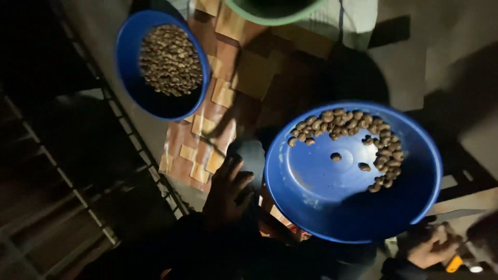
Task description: Peeling the outer skin of nuts using a small hand tool and sorting them into different containers.
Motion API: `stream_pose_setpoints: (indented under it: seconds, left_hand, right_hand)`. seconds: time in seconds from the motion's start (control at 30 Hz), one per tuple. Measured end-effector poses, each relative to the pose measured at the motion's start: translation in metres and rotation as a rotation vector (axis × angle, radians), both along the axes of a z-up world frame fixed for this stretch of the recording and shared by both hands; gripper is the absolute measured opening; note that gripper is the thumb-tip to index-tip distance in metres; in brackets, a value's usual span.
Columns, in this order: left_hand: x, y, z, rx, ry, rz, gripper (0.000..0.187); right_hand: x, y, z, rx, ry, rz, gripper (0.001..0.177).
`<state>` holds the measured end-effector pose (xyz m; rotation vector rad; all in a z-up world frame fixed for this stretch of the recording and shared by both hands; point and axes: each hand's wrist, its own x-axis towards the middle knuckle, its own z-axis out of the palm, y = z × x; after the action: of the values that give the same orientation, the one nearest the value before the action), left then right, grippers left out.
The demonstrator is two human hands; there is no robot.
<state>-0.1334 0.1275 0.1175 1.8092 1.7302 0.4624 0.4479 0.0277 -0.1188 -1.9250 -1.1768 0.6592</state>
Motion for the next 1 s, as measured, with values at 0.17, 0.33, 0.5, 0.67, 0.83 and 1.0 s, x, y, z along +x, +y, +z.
stream_pose_setpoints:
  seconds: [0.17, 0.33, 0.5, 0.67, 0.83, 1.0]
  left_hand:
    - [-0.003, -0.027, 0.027, -0.159, 0.072, 0.014, 0.050]
    - [-0.011, -0.040, 0.054, -0.355, 0.100, 0.082, 0.037]
    - [-0.008, -0.157, -0.041, -0.126, -0.539, 0.720, 0.046]
    - [-0.125, -0.214, 0.092, -0.573, -0.709, 0.692, 0.030]
    - [-0.185, -0.251, 0.164, 0.041, 0.423, 0.198, 0.032]
    - [-0.232, -0.179, 0.222, -0.025, -0.366, 0.590, 0.041]
  right_hand:
    - [-0.042, -0.008, 0.064, -0.115, -0.059, -0.052, 0.044]
    - [-0.049, -0.086, 0.107, -0.389, -0.160, -0.158, 0.046]
    - [-0.096, -0.049, 0.220, -0.736, 0.422, -0.031, 0.047]
    - [-0.082, 0.015, 0.303, -0.800, 0.582, -0.052, 0.046]
    - [-0.101, 0.003, 0.363, -0.751, 0.593, -0.165, 0.027]
    - [-0.116, -0.095, 0.301, -0.771, 0.563, -0.226, 0.034]
